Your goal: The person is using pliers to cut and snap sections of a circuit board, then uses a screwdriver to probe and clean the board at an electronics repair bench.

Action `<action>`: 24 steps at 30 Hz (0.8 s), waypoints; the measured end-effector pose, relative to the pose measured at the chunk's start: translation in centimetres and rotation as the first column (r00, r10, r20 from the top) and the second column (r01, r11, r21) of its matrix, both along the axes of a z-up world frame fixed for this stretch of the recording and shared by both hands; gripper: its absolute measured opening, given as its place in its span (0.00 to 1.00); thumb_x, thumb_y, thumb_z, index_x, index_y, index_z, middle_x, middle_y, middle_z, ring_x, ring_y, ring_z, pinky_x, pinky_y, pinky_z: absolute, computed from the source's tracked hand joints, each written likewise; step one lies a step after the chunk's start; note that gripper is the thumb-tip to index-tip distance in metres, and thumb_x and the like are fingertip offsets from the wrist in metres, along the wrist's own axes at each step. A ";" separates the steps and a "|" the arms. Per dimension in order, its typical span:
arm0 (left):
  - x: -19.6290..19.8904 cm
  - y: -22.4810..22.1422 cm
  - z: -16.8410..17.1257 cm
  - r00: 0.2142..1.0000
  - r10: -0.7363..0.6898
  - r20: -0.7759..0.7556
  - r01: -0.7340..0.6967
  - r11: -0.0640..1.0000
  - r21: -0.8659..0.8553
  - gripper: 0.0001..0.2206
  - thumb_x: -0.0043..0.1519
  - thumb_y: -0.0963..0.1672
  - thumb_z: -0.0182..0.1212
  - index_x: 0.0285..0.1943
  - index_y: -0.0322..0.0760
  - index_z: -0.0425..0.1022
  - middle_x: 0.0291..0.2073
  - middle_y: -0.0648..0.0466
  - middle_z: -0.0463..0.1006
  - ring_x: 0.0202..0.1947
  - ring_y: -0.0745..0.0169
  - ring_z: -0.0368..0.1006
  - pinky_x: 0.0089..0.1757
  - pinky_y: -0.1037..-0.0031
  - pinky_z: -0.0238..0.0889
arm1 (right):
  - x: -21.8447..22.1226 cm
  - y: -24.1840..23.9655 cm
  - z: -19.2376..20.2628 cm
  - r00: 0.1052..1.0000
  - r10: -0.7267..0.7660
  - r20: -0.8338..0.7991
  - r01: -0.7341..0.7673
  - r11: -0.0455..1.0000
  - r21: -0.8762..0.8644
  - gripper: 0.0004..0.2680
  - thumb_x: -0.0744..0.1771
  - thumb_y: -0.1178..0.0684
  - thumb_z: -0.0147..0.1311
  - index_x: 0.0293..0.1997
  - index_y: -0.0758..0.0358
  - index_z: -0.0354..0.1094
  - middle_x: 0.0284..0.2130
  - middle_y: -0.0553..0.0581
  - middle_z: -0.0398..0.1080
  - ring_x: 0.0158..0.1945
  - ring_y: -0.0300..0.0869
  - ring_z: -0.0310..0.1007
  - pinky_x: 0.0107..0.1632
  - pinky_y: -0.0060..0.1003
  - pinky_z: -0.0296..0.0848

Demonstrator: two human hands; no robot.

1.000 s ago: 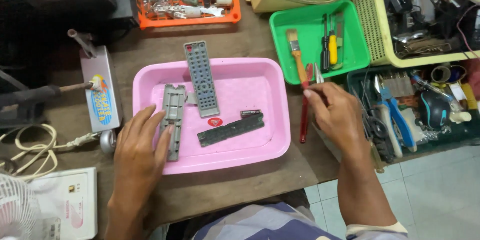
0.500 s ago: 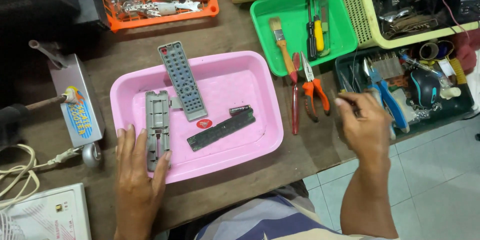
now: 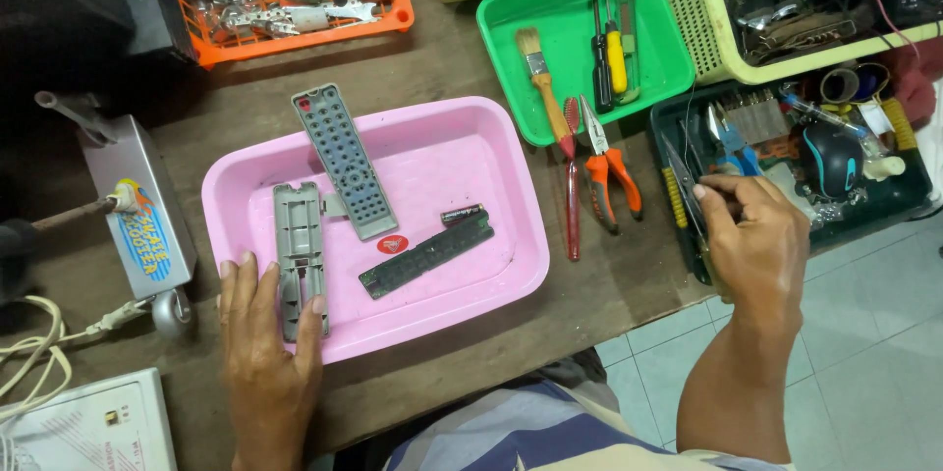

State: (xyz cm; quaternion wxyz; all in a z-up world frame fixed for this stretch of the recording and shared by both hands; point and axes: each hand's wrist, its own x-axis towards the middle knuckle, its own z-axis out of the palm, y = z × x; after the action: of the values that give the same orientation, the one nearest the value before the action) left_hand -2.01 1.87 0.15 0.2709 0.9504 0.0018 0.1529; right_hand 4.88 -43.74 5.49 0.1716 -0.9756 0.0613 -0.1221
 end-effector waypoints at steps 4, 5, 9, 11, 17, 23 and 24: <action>0.1 0.1 -0.1 1.000 -0.005 0.021 0.005 1.000 -0.009 0.23 0.67 0.43 0.59 0.69 0.22 0.67 0.72 0.32 0.63 0.76 0.30 0.55 0.70 0.46 0.49 | 0.6 2.0 0.5 0.998 0.002 -0.062 -0.001 1.000 0.011 0.06 0.72 0.55 0.58 0.49 0.65 0.79 0.44 0.58 0.77 0.44 0.49 0.74 0.44 0.45 0.69; 0.1 0.2 -0.2 0.999 -0.021 0.038 0.022 1.000 -0.018 0.22 0.67 0.43 0.59 0.68 0.21 0.68 0.72 0.32 0.64 0.75 0.30 0.55 0.71 0.46 0.49 | 0.9 2.7 0.4 0.996 0.060 -0.067 -0.058 0.998 0.027 0.06 0.71 0.55 0.58 0.49 0.65 0.79 0.44 0.58 0.78 0.45 0.49 0.75 0.45 0.45 0.70; 0.2 0.1 0.2 0.998 -0.023 0.056 0.026 0.998 -0.064 0.21 0.66 0.41 0.60 0.67 0.22 0.68 0.72 0.31 0.62 0.76 0.28 0.54 0.70 0.46 0.51 | 2.2 6.3 -0.2 0.962 0.224 -0.157 -0.209 0.972 0.110 0.10 0.70 0.50 0.56 0.51 0.64 0.77 0.40 0.58 0.78 0.39 0.46 0.77 0.40 0.43 0.74; -0.1 0.0 0.6 0.999 0.047 0.028 -0.044 0.994 -0.102 0.25 0.65 0.42 0.61 0.70 0.23 0.63 0.75 0.29 0.54 0.77 0.28 0.50 0.70 0.46 0.49 | 2.7 8.4 -0.7 0.946 0.242 -0.216 -0.217 0.967 0.133 0.12 0.69 0.46 0.54 0.53 0.59 0.77 0.45 0.56 0.79 0.44 0.49 0.77 0.45 0.45 0.73; -0.3 0.1 0.5 0.985 0.159 -0.071 -0.171 0.960 -0.222 0.25 0.67 0.39 0.50 0.75 0.24 0.57 0.76 0.32 0.54 0.75 0.33 0.51 0.70 0.51 0.46 | 3.1 11.0 -2.1 0.881 0.307 -0.359 -0.248 0.947 0.203 0.14 0.70 0.46 0.44 0.57 0.57 0.74 0.51 0.56 0.77 0.54 0.53 0.75 0.52 0.50 0.71; -0.5 0.4 0.1 0.982 0.187 0.013 -0.179 0.955 -0.236 0.20 0.69 0.33 0.42 0.72 0.24 0.62 0.72 0.32 0.61 0.73 0.33 0.59 0.68 0.55 0.54 | 2.4 10.2 -3.3 0.827 0.337 -0.450 -0.267 0.940 0.213 0.11 0.67 0.49 0.52 0.50 0.55 0.78 0.44 0.51 0.80 0.47 0.48 0.78 0.47 0.45 0.71; -0.6 0.4 0.1 0.982 0.186 0.040 -0.171 0.953 -0.250 0.20 0.69 0.33 0.42 0.72 0.23 0.63 0.72 0.31 0.61 0.73 0.33 0.59 0.69 0.54 0.55 | 2.2 10.3 -3.3 0.816 0.353 -0.458 -0.255 0.930 0.263 0.10 0.66 0.51 0.53 0.49 0.58 0.77 0.42 0.54 0.81 0.44 0.48 0.79 0.46 0.43 0.70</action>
State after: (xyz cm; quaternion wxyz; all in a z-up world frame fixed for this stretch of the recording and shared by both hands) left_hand -2.57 2.23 0.23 0.3713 0.9002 0.0980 0.2053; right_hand 7.10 -33.40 2.15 0.2594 -0.9500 -0.0428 0.1687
